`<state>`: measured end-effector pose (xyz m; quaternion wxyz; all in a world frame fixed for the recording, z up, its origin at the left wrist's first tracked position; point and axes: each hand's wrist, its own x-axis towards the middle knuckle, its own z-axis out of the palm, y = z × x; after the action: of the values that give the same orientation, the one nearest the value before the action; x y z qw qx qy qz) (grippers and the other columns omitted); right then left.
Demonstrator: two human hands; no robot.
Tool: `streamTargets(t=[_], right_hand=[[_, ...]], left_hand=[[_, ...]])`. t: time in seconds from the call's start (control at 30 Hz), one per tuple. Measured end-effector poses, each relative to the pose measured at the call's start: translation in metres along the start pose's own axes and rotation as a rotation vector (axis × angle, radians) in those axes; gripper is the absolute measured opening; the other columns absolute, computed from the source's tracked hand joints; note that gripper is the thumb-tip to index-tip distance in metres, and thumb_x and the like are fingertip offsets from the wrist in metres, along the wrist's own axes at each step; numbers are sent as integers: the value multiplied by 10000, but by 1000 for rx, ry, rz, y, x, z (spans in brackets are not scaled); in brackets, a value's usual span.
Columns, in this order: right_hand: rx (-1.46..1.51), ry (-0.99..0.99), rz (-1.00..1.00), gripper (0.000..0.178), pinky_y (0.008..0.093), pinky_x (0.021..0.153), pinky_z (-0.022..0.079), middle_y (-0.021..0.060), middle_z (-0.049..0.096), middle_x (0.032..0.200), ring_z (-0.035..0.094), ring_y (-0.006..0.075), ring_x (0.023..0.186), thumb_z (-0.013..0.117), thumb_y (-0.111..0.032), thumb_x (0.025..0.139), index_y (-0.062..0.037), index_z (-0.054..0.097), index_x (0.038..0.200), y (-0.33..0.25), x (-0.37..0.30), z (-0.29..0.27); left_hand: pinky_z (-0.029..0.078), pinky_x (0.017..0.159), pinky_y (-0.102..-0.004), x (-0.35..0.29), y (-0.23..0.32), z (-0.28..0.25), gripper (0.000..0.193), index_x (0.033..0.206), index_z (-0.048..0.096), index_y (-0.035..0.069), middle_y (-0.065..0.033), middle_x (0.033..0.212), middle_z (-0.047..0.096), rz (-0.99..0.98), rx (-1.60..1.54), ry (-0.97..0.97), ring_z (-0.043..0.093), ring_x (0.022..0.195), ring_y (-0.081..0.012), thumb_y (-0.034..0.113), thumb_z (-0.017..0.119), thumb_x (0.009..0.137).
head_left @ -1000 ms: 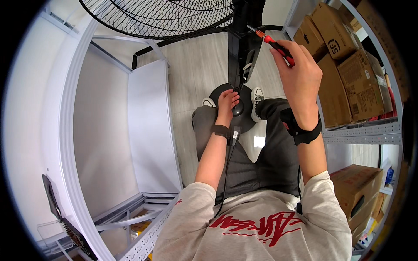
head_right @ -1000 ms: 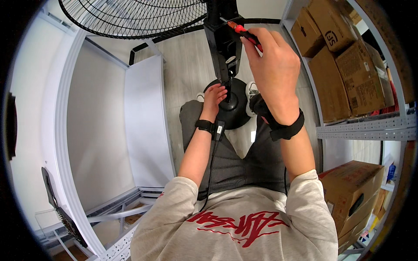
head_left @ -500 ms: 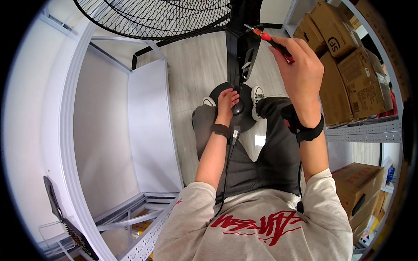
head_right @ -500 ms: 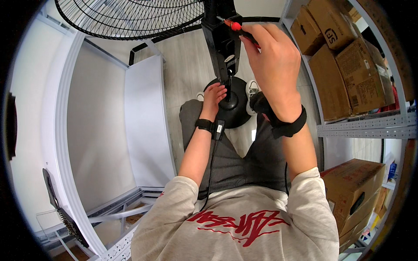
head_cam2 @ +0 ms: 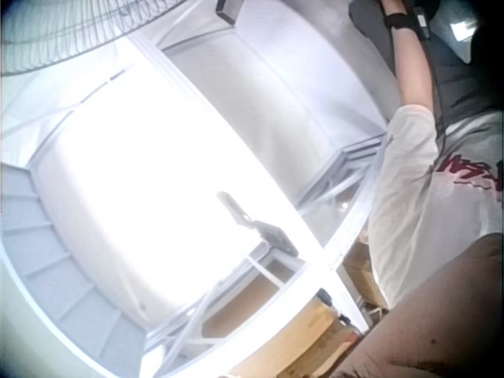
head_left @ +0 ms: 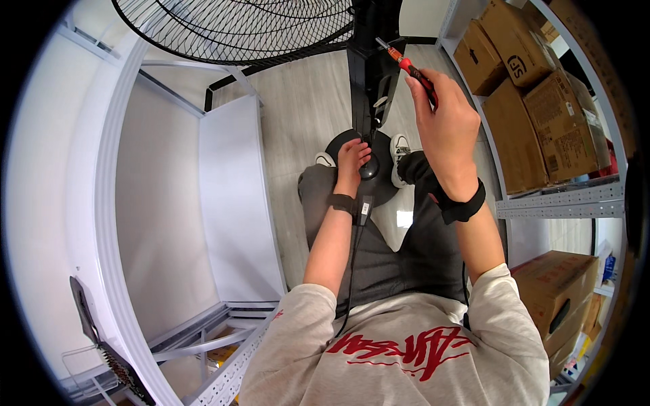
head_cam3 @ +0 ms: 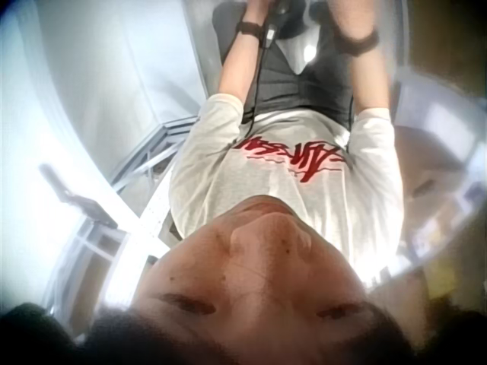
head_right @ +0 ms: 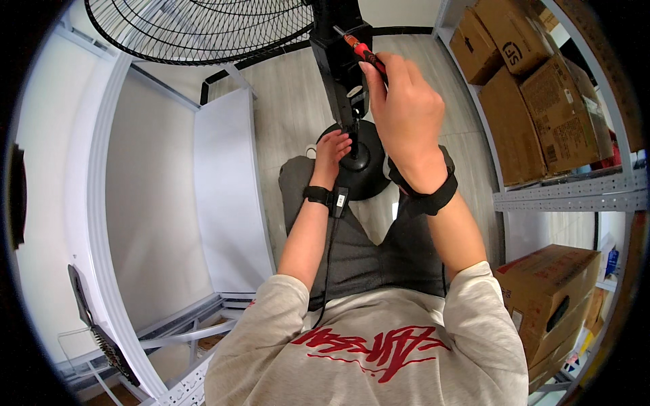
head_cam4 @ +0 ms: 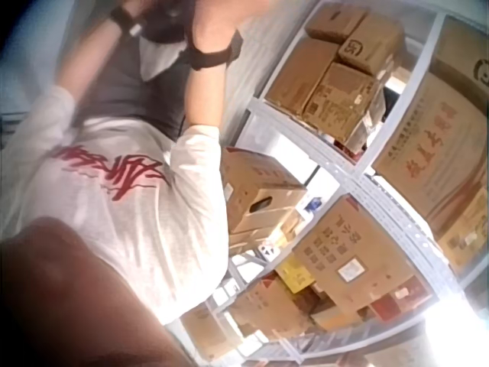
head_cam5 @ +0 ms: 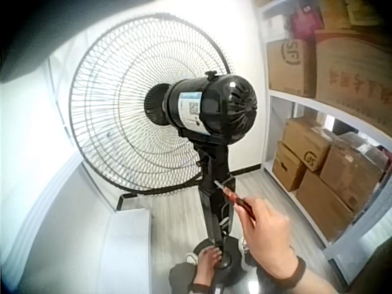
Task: The person sits on the floor and uses a screwdriver to tighten screws on the base and neck of a standing fan. They repeatedly adjust the fan's position to access different screw locations.
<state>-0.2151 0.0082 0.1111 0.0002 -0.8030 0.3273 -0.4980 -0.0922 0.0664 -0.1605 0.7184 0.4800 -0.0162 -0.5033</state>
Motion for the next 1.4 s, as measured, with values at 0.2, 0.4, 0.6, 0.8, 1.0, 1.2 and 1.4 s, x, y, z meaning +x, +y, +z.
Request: streamTargets(t=[0.2,0.4,0.6,0.8,1.0,1.2,1.4], right_hand=[[-105,-28,-159,135,363,481,451,41,600,708,585,264,553,712,-188,809,-113,642,898,1,20,-14],[-25,-39,-73,154,361,489,453,53,608,700,593,269,561,711,-200,814,-103,643,912,2,18,-11],[-32,-27,-29,161,355,483,452,58,630,722,602,275,570,698,-232,839,-93,652,904,1,7,-3],[-36,-66,-31,187,352,479,450,70,641,702,605,284,565,684,-261,854,-77,663,873,1,16,-7],[36,-224,103,244,372,504,464,117,636,637,619,316,575,667,-292,864,-49,670,882,2,23,-14],[-24,-184,30,236,382,516,472,136,631,630,618,327,576,647,-272,880,-37,675,892,-5,24,-16],[41,-311,135,225,375,527,473,129,650,697,627,321,617,652,-269,873,-49,674,913,1,29,-16]], left_hand=[[512,729,-300,-4,1,-1,308,1183,501,1,-114,1018,623,22,-16,-13,635,856,-193,101,541,894],[511,733,-301,-2,-1,1,295,1180,502,6,-116,1025,625,15,0,-8,636,860,-194,112,527,906],[510,736,-303,-3,0,-2,292,1169,501,16,-113,1022,625,24,-17,-24,636,856,-192,107,542,895],[512,735,-307,-1,-1,-1,288,1165,501,19,-108,1015,626,15,-5,-18,638,845,-190,103,538,892],[513,733,-307,-1,-3,-1,280,1161,504,17,-108,1008,629,23,-13,-33,640,842,-192,96,528,894],[515,736,-312,-2,1,-1,282,1174,502,15,-112,1015,629,9,8,-11,640,849,-197,90,508,903],[516,742,-310,-7,4,4,283,1178,499,12,-116,1023,627,9,16,-3,639,868,-198,88,499,906]])
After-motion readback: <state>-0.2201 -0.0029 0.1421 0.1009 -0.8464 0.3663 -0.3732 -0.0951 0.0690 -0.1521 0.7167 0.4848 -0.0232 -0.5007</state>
